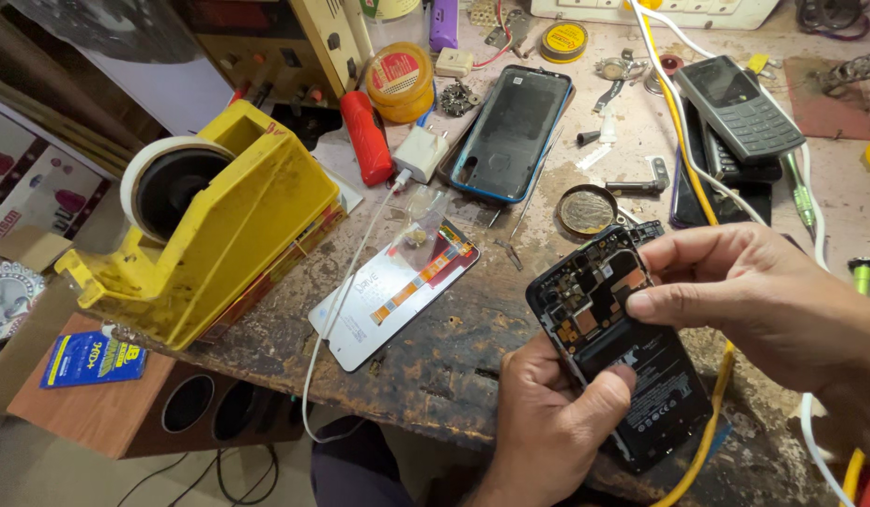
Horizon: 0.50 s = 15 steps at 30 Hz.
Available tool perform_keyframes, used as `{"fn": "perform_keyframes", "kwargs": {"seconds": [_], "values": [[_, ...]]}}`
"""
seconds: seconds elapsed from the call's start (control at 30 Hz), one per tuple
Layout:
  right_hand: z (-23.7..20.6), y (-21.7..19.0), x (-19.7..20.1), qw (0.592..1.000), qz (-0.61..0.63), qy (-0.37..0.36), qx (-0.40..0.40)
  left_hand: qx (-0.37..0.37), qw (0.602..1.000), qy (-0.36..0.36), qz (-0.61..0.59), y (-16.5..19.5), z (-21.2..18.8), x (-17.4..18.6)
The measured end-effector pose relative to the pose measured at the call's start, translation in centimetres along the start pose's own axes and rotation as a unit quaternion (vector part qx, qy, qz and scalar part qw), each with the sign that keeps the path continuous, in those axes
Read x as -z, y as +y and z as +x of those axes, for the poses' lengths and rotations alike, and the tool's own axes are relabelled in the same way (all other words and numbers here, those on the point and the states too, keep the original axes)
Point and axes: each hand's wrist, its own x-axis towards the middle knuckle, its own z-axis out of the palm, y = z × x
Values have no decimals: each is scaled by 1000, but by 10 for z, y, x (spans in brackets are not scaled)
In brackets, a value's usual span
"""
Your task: The person holds a disassembled smartphone and scrapes old adhesive and residue from its frame with a metal scraping tool. They then apply adhesive from a glue tube to the frame, peel the backing from a new battery adhesive sticker, and press and reposition internal components inside the phone body.
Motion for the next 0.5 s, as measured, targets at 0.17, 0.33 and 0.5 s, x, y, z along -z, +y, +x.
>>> {"fn": "perform_keyframes", "kwargs": {"seconds": [0.17, 0.33, 0.5], "values": [[0, 5, -4, 1000, 6, -15, 26, -4, 1000, -9, -15, -2, 1, 0], [0, 8, -2, 1000, 20, -10, 18, -19, 1000, -13, -8, -1, 1, 2], [2, 10, 5, 999, 48, -14, 1, -7, 999, -13, -40, -2, 3, 2]]}}
